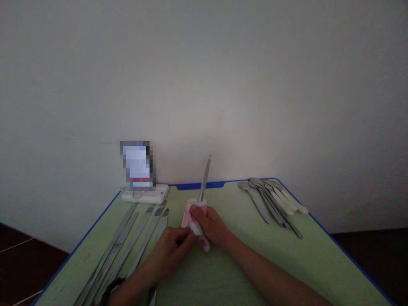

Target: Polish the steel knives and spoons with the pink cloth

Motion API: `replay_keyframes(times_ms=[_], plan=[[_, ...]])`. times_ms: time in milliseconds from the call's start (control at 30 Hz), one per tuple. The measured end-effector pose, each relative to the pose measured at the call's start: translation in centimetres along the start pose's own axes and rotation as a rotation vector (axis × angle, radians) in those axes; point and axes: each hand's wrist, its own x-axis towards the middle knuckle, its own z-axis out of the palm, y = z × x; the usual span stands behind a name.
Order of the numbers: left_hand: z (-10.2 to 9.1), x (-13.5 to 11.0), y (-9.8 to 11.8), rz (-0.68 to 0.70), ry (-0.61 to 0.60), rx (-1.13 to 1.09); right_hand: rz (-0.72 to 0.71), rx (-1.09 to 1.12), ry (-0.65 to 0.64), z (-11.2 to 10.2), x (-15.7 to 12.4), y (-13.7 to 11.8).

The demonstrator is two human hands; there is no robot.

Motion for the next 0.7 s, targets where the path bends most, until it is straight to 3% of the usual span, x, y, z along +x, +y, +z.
replay_keyframes(times_ms=[200, 300, 400, 700], plan=[[0.4, 0.0, -1.2, -0.018, -0.013, 0.094, 0.06, -0.022, 0.089, 0.1, 0.1, -0.2], [0.7, -0.2, -1.3, 0.088, -0.034, 0.16, 0.077, 0.04, 0.147, 0.2, 0.2, -0.3], [0.9, -0.5, -0.8, 0.157, -0.083, 0.259, 0.11, 0.126, 0.115, 0.3, 0.3, -0.2], [0.5, -1.0, 0.2, -0.04, -0.068, 0.243, 0.047, 0.158, 0.182, 0.8, -0.1, -0.6]])
